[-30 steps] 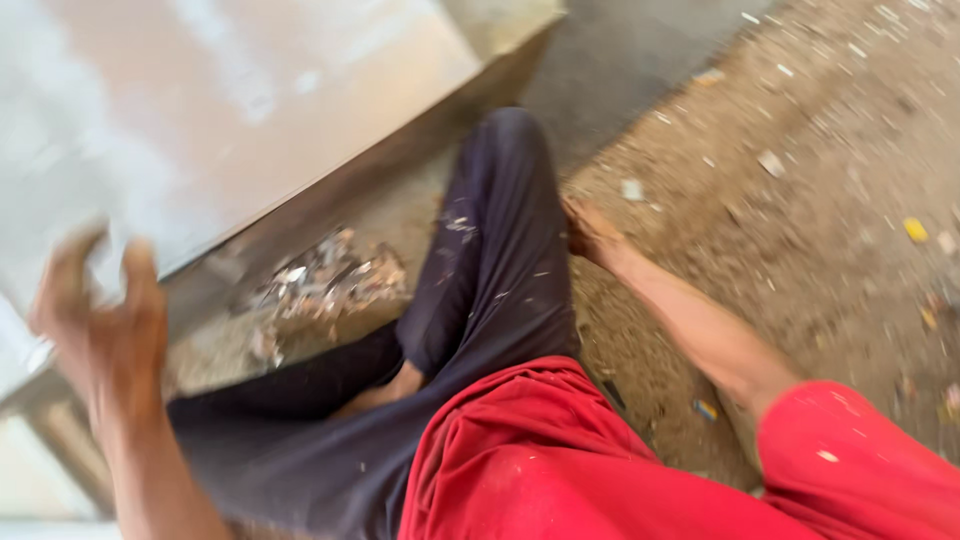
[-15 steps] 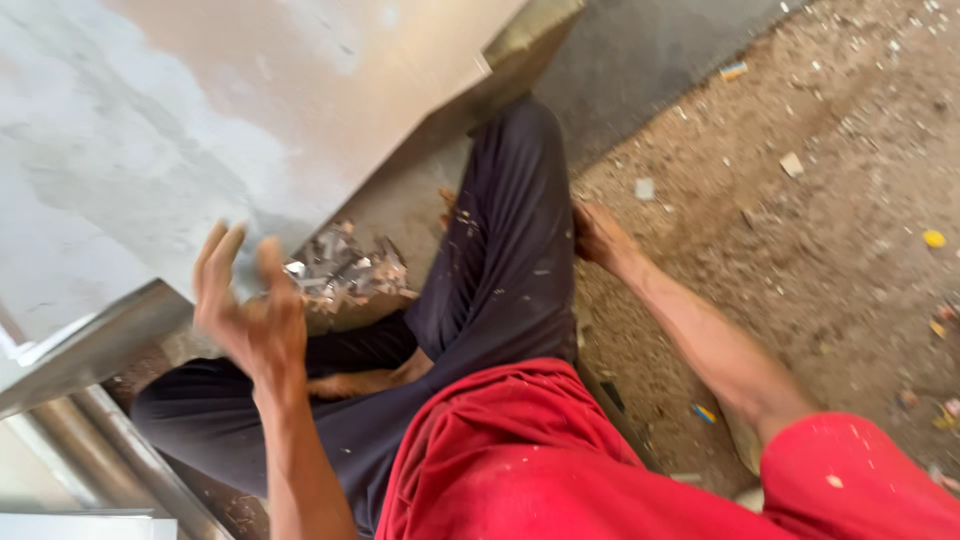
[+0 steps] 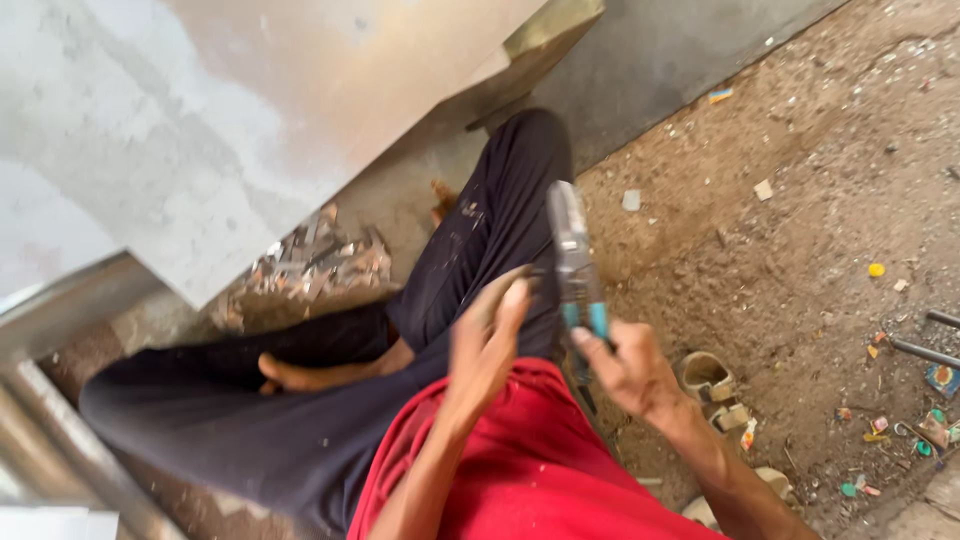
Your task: The person organizes several metal sheets, selects one, and uses metal snips to cut a rectangular notch out of its corner.
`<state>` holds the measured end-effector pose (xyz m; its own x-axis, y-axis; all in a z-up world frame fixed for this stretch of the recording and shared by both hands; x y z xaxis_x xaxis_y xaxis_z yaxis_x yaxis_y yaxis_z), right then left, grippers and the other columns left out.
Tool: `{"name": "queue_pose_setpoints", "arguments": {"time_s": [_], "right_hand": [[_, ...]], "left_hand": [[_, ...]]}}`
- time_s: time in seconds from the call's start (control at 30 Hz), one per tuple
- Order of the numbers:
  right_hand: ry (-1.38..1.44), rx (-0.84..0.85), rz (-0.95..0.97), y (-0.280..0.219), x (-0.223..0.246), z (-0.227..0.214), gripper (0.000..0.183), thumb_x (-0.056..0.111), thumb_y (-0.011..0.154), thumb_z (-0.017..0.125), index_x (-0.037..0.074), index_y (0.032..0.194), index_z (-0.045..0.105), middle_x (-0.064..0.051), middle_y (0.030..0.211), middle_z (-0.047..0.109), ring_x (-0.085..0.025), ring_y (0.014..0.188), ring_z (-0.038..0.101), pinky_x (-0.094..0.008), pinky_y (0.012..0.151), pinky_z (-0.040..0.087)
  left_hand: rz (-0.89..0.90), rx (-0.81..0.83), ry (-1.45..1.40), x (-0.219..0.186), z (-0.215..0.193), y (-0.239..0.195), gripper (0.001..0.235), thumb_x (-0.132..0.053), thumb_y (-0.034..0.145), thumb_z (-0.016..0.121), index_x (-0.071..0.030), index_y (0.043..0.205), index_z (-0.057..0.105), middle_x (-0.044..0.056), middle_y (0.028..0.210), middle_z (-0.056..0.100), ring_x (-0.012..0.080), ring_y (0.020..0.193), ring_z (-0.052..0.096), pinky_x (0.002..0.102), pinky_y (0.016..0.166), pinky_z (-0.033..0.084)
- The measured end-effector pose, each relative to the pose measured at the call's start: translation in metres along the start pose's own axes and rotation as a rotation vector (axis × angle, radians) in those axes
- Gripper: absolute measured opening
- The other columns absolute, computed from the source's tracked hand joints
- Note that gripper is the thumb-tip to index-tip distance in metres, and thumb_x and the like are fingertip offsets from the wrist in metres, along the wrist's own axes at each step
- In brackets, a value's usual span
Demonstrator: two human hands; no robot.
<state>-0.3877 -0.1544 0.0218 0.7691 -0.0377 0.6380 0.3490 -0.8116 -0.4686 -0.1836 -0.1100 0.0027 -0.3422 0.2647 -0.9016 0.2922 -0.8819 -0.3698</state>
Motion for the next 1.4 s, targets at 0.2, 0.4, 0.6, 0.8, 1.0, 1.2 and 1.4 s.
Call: {"name": "queue_pose_setpoints", "arguments": {"time_s": [0.2,0.4,0.6,0.8,1.0,1.2,1.4], "right_hand": [[0.477,0.286,-0.491,-0.037,0.097,0.018,0.045,0.032,0.101,0.057,0.005,0.065,0.057,-0.005,0.055,0.053,-0.018,0.046,0.050,-0.034,0.046,0.042],[0.437,0.210,-0.719,-0.013,0.141,0.055,0.031,0.027,0.112,0.048,-0.003,0.121,0.048,-0.011,0.102,0.053,-0.017,0.078,0.055,-0.031,0.069,0.049],[0.282,0.417,-0.744,-0.005,0.159,0.099,0.025,0.027,0.108,0.047,0.005,0.119,0.047,-0.005,0.096,0.053,-0.009,0.069,0.065,-0.026,0.060,0.057],[0.162,0.415,-0.625,-0.005,0.155,0.097,0.026,0.025,0.110,0.040,0.007,0.124,0.053,-0.004,0.091,0.060,-0.014,0.074,0.064,-0.032,0.069,0.054],[0.530,0.856,-0.190,-0.030,0.140,0.123,0.030,0.018,0.095,0.060,0.000,0.120,0.056,-0.011,0.091,0.068,-0.020,0.080,0.070,-0.035,0.073,0.059],[0.805,0.997,0.069,-0.029,0.090,0.150,0.030,0.007,0.084,0.066,-0.005,0.110,0.059,-0.013,0.082,0.067,-0.023,0.069,0.070,-0.037,0.064,0.057],[0.646,0.999,0.007,-0.007,0.030,0.129,0.029,0.004,0.083,0.064,-0.005,0.110,0.060,-0.014,0.080,0.067,-0.022,0.068,0.069,-0.035,0.062,0.057]], "left_hand": [[-0.279,-0.090,-0.541,0.021,-0.021,-0.014,0.066,-0.061,0.104,0.047,-0.005,0.074,0.063,0.001,0.055,0.053,0.0096,0.044,0.043,0.026,0.042,0.030],[-0.181,0.025,-0.584,0.023,-0.055,-0.079,0.067,-0.063,0.102,0.052,-0.004,0.071,0.063,0.003,0.059,0.056,0.0090,0.046,0.044,0.025,0.044,0.029],[-0.057,-0.056,-0.708,0.017,-0.077,-0.090,0.063,-0.060,0.103,0.054,-0.005,0.075,0.064,0.002,0.059,0.053,0.0085,0.048,0.042,0.025,0.045,0.028],[-0.007,-0.016,-0.497,0.003,-0.091,-0.095,0.062,-0.057,0.105,0.052,-0.004,0.076,0.066,0.001,0.060,0.055,0.0069,0.050,0.042,0.024,0.047,0.029],[0.453,-0.218,-0.106,-0.045,-0.107,-0.088,0.046,-0.041,0.115,0.050,-0.004,0.093,0.066,0.003,0.080,0.061,0.0151,0.074,0.054,0.030,0.066,0.043],[0.067,-0.608,1.272,0.018,-0.262,-0.035,0.010,-0.020,0.079,0.070,-0.011,0.082,0.075,0.013,0.083,0.072,0.0319,0.081,0.068,0.046,0.080,0.055],[-0.766,-0.146,1.715,0.083,-0.367,0.019,0.048,-0.047,0.094,0.059,-0.011,0.122,0.073,0.015,0.138,0.062,0.0334,0.133,0.052,0.048,0.115,0.028]]}}
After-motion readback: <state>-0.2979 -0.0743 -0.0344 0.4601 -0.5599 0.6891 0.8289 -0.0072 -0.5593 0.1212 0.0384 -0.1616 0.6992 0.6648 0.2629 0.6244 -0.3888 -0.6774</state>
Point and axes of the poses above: each hand's wrist, its own y-axis towards the middle knuckle, its own z-axis out of the palm, x = y × z, the point moved 5 cm from there along y, towards the middle knuckle
